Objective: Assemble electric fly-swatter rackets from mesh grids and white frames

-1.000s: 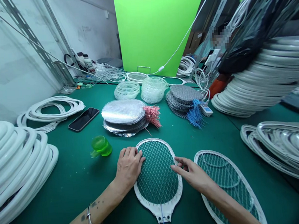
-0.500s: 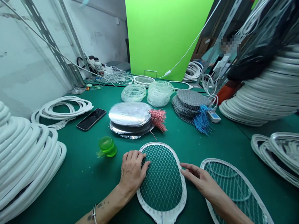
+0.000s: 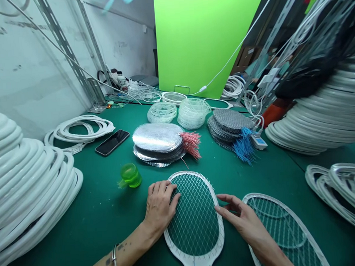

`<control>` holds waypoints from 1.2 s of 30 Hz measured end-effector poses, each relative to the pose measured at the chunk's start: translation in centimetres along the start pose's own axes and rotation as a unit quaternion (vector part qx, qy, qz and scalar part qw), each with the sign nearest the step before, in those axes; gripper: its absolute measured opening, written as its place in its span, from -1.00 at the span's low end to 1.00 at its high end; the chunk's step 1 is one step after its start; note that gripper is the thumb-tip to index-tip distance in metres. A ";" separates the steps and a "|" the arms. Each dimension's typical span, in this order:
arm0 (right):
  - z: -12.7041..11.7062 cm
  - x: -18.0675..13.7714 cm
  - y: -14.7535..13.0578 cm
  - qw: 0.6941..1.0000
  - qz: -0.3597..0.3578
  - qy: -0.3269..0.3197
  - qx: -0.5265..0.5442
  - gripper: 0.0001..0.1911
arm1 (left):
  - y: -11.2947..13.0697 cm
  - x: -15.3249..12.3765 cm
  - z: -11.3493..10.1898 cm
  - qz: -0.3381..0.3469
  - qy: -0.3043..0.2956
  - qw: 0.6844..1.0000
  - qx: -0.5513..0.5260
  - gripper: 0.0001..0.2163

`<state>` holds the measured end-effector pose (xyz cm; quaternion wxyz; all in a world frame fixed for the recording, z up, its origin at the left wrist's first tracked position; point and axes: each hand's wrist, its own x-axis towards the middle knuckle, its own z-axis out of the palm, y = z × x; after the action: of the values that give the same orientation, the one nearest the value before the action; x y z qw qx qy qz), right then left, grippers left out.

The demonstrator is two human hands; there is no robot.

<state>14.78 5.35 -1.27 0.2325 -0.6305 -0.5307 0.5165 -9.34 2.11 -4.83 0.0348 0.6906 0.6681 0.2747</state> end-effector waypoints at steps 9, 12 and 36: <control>1.0 0.5 -1.0 0.991 0.025 -0.003 0.132 -0.23 | 0.2 -0.2 -0.1 0.009 0.022 1.000 -0.012 -0.82; 1.2 0.7 -1.0 0.991 0.030 -0.001 0.127 -0.20 | 0.3 -0.2 -0.2 0.013 0.016 1.000 -0.008 -0.83; -1.0 -2.1 0.3 0.928 -0.188 0.097 -0.308 -0.57 | 0.5 -0.6 0.1 0.074 -0.014 0.990 0.118 -0.80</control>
<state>16.00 3.60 -0.30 0.1703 -0.6066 -0.7474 0.2110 -8.77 1.52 -4.93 -0.0579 0.7413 0.6424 0.1855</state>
